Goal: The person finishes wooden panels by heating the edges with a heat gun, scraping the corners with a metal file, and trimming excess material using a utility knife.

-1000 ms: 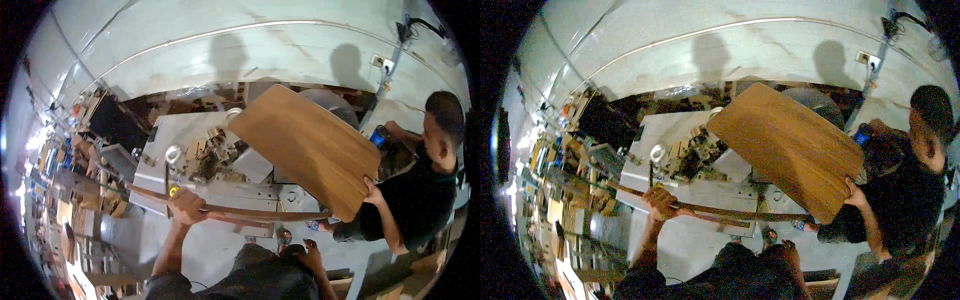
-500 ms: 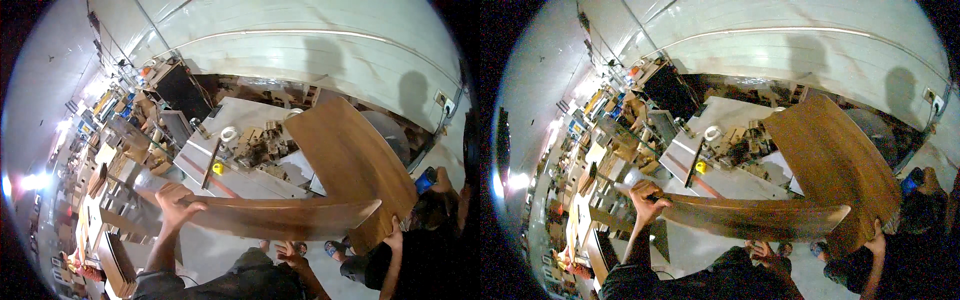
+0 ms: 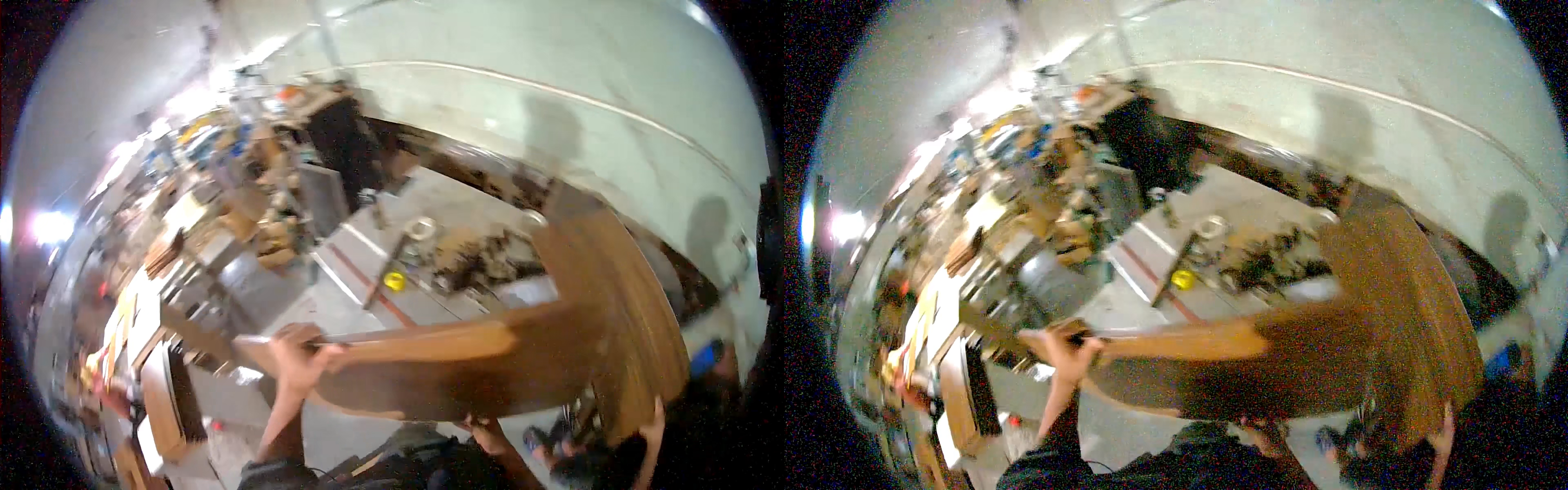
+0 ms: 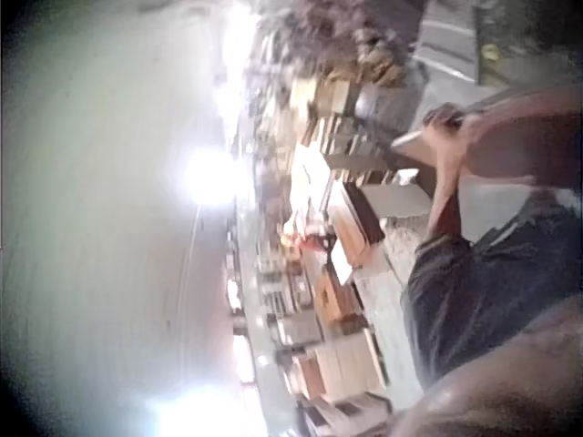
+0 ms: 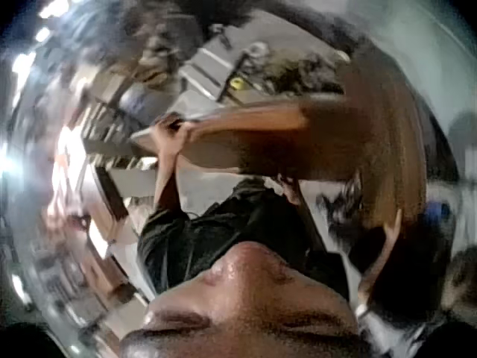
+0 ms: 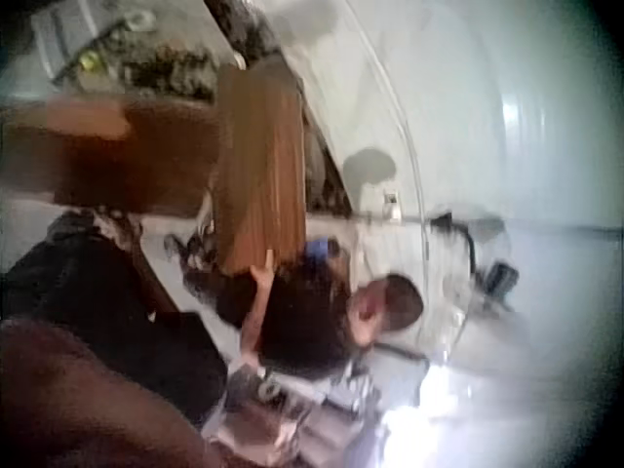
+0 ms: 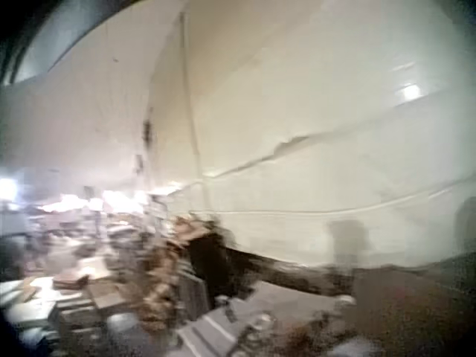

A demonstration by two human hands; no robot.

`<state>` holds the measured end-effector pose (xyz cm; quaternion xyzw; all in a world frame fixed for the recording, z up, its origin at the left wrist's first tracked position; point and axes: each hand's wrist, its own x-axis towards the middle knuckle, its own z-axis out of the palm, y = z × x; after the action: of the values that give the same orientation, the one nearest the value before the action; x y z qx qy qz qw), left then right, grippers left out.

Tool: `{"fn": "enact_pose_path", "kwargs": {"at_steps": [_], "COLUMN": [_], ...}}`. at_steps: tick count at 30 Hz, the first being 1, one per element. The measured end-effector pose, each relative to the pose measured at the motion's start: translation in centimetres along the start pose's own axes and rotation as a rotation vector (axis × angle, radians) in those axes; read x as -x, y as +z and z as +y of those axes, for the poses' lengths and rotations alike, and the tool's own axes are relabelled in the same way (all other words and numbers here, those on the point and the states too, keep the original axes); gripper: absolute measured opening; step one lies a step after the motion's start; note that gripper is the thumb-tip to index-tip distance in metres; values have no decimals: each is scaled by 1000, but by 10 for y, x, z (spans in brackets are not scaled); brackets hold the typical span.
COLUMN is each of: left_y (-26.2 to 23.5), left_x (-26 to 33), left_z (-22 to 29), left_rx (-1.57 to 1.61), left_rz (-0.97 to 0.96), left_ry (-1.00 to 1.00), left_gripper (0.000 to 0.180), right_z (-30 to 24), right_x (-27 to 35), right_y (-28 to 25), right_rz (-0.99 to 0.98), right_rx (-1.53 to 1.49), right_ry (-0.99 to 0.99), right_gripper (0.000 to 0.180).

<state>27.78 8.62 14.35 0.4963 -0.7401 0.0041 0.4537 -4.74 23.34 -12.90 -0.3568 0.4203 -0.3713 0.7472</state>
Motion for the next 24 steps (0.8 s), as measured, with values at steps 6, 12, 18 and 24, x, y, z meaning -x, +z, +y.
{"fn": "enact_pose_path", "kwargs": {"at_steps": [6, 12, 18, 24], "left_y": [-31, -18, -28, -12], "left_x": [63, 13, -21, -46], "left_z": [-191, -180, -164, -93], "left_rx": [-100, -125, -333, -399], "left_rz": [79, 202, 87, -28], "left_ry": [-597, -445, -355, -267], "left_gripper": [64, 77, 94, 84], "right_z": [1, 10, 16, 13], "right_x": [-36, -27, -30, -19], "right_y": [41, 55, 65, 53], "right_rz": [-115, 15, 40, 9], "right_rx": [35, 5, -51, -88], "right_ry": [-59, -167, -214, -247], "right_gripper": [89, 86, 84, 82]}}
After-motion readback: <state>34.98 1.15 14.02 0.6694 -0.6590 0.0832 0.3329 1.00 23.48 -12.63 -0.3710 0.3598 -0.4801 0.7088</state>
